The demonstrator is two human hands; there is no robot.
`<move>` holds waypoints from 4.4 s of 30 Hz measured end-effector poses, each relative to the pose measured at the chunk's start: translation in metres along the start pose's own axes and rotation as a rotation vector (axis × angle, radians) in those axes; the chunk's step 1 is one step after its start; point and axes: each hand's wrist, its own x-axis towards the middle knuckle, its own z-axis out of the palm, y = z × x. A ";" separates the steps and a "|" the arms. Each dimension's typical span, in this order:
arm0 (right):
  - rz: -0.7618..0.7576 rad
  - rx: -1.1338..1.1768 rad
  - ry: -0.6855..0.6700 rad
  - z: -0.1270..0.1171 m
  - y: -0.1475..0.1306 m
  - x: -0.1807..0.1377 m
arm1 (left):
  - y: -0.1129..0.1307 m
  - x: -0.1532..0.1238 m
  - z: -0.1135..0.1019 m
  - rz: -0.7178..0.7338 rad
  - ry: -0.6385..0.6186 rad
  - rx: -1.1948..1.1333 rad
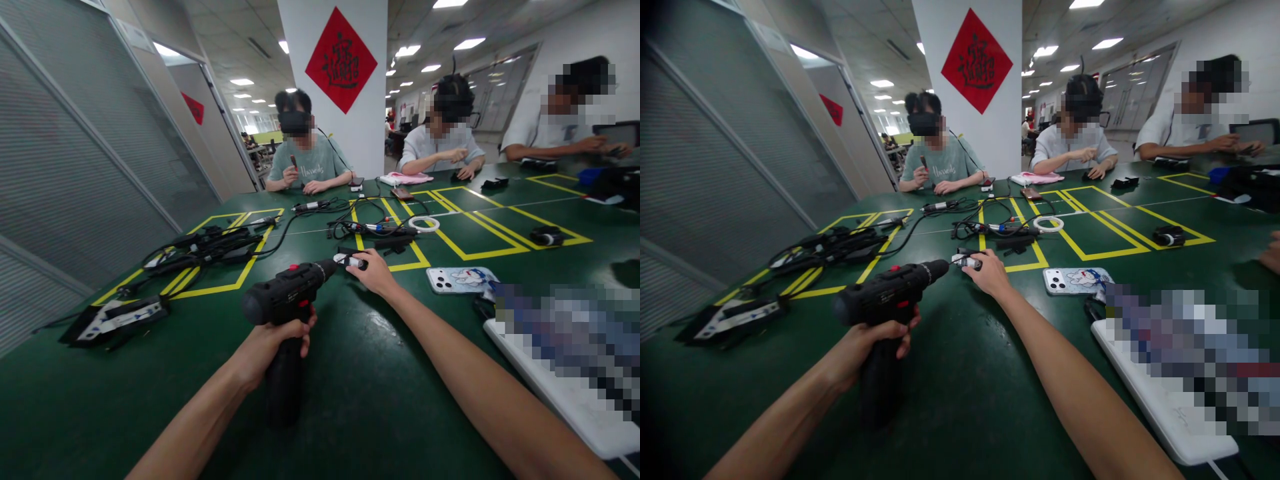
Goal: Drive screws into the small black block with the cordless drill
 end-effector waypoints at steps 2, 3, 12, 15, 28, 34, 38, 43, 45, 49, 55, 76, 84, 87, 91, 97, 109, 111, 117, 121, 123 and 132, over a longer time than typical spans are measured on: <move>0.007 0.037 0.012 0.001 0.001 0.005 | 0.001 0.000 0.000 -0.004 -0.003 -0.001; 0.011 0.056 0.014 0.002 0.001 0.007 | 0.002 0.000 0.000 -0.006 -0.004 -0.001; -0.015 0.135 -0.069 -0.009 0.007 0.011 | 0.002 -0.003 0.000 -0.023 -0.030 0.016; -0.029 0.152 -0.100 -0.014 0.008 0.013 | 0.003 -0.006 0.002 -0.019 -0.049 0.037; -0.008 0.117 -0.064 0.002 0.001 0.013 | 0.002 -0.006 0.003 -0.022 -0.037 0.047; -0.011 0.153 -0.185 -0.011 0.005 0.016 | 0.005 -0.010 0.011 -0.046 -0.015 0.027; -0.019 0.165 -0.195 -0.015 0.006 0.013 | 0.003 -0.010 0.012 -0.039 -0.023 0.025; 0.015 0.133 -0.119 -0.006 0.006 0.007 | -0.003 -0.007 0.003 -0.034 -0.064 -0.058; 0.031 0.117 -0.114 -0.004 0.007 0.006 | -0.004 -0.006 0.001 -0.034 -0.063 -0.083; 0.026 0.126 -0.105 -0.002 0.009 0.006 | -0.004 -0.005 0.001 -0.038 -0.053 -0.100; 0.019 0.125 -0.106 -0.002 0.008 0.005 | -0.003 -0.006 0.003 -0.034 -0.024 -0.098; -0.001 0.059 -0.086 0.003 0.006 0.003 | -0.003 -0.006 0.004 -0.027 -0.011 -0.094; -0.007 0.064 -0.103 0.001 0.006 0.003 | -0.003 -0.007 0.004 -0.022 -0.042 -0.114; -0.002 0.072 -0.109 0.000 0.007 0.004 | -0.003 -0.007 0.005 -0.027 -0.041 -0.121; 0.001 0.084 -0.119 0.000 0.008 0.004 | -0.002 -0.007 0.006 -0.032 -0.034 -0.118; 0.005 0.099 -0.131 0.000 0.009 0.005 | -0.003 -0.005 0.005 -0.032 -0.044 -0.101; 0.037 0.163 -0.180 0.000 0.012 0.009 | -0.005 -0.005 0.003 -0.012 -0.063 -0.059; 0.042 0.172 -0.187 -0.001 0.011 0.010 | -0.004 -0.006 0.003 -0.011 -0.067 -0.038; 0.044 0.206 -0.198 -0.002 0.011 0.011 | -0.007 -0.005 0.003 -0.004 -0.050 -0.022; 0.054 0.210 -0.203 -0.003 0.009 0.011 | -0.007 -0.006 0.003 -0.004 -0.056 -0.030; 0.057 0.210 -0.200 -0.002 0.009 0.010 | -0.006 -0.006 0.004 0.002 -0.061 -0.031; 0.034 0.175 -0.190 0.002 0.015 0.011 | -0.003 -0.006 0.006 0.008 -0.083 -0.037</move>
